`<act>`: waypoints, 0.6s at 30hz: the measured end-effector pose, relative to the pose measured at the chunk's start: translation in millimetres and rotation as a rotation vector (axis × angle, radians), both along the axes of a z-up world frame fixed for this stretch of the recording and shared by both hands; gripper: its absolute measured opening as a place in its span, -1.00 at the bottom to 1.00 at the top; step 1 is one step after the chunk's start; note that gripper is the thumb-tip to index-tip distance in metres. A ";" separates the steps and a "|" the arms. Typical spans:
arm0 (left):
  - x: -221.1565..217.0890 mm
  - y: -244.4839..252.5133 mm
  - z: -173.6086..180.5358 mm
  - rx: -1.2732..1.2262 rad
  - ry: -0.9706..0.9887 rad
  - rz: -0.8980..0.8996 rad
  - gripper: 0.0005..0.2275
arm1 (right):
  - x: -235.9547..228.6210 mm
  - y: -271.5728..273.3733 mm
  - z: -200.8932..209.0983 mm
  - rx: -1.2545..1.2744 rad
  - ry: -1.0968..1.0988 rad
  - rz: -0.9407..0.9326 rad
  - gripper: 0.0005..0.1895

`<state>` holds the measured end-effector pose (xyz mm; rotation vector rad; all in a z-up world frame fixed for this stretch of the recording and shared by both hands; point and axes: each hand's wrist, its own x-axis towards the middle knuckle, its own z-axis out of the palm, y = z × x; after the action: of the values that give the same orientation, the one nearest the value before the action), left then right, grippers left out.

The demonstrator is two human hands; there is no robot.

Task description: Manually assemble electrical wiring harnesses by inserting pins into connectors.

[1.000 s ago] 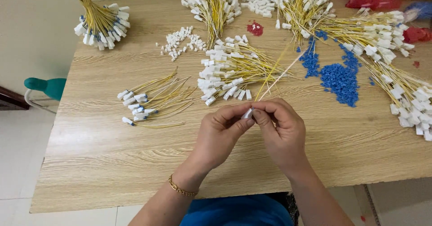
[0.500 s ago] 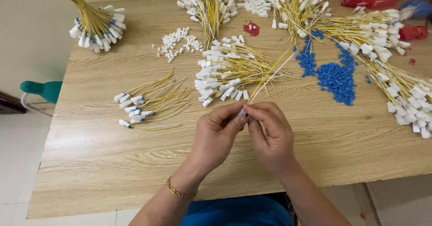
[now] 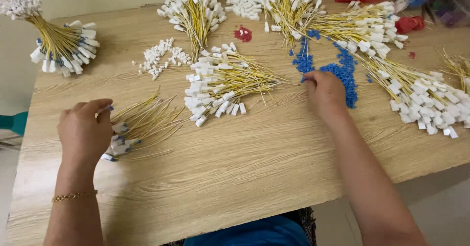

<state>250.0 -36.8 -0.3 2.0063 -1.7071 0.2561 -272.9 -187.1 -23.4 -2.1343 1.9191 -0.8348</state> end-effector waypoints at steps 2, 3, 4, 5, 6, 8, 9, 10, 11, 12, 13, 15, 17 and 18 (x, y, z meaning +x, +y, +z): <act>3.4 -2.5 -6.2 0.088 -0.012 0.047 -0.85 | -4.1 -8.5 -6.2 -0.007 0.037 0.044 -0.77; 4.8 -4.3 -8.9 0.173 -0.023 0.092 -0.82 | -6.6 -12.7 -9.0 -0.015 0.076 0.085 -0.75; 1.2 -5.4 -9.0 0.175 -0.023 0.091 -0.82 | -8.6 -14.5 -11.4 -0.013 0.077 0.085 -0.75; -2.1 -6.3 -9.3 0.141 -0.032 0.054 -0.80 | -10.3 -16.1 -14.1 -0.034 0.119 0.100 -0.77; -4.4 -5.2 -9.5 0.109 -0.042 0.021 -0.76 | -10.5 -17.3 -17.3 -0.055 0.161 0.118 -0.78; -38.4 -8.3 9.0 0.029 -0.013 -0.051 -0.76 | -10.9 -14.0 -15.9 -0.042 0.169 0.098 -0.81; -54.9 -9.6 18.6 -0.054 0.015 -0.125 -0.75 | -10.5 -12.3 -14.8 -0.033 0.177 0.075 -0.82; -77.1 -15.5 22.9 -0.053 0.014 -0.118 -0.75 | -12.5 -12.4 -16.5 -0.032 0.175 0.082 -0.82; -99.3 -21.4 27.4 -0.044 0.110 -0.222 -0.80 | -14.4 -12.1 -18.0 -0.053 0.159 0.112 -0.81; -120.7 -27.9 32.4 -0.037 0.206 -0.326 -0.84 | -15.7 -12.1 -19.2 -0.076 0.142 0.141 -0.80; -140.5 -32.8 32.0 -0.036 0.203 -0.319 -0.84 | -14.9 -11.0 -19.2 -0.076 0.139 0.149 -0.80; -181.2 -44.2 31.5 -0.110 0.078 -0.458 -0.84 | -14.6 -10.2 -17.7 -0.048 0.182 0.129 -0.84; -203.7 -55.8 24.6 -0.110 0.033 -0.432 -0.87 | -14.5 -10.0 -18.7 -0.057 0.185 0.130 -0.85; -215.3 -61.7 21.0 -0.104 -0.009 -0.416 -0.89 | -15.2 -9.1 -19.9 -0.061 0.188 0.122 -0.85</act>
<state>34.7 -98.5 20.7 1.5333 -2.0206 0.2042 -288.2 -196.2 -43.2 -2.4163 1.8443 -0.7014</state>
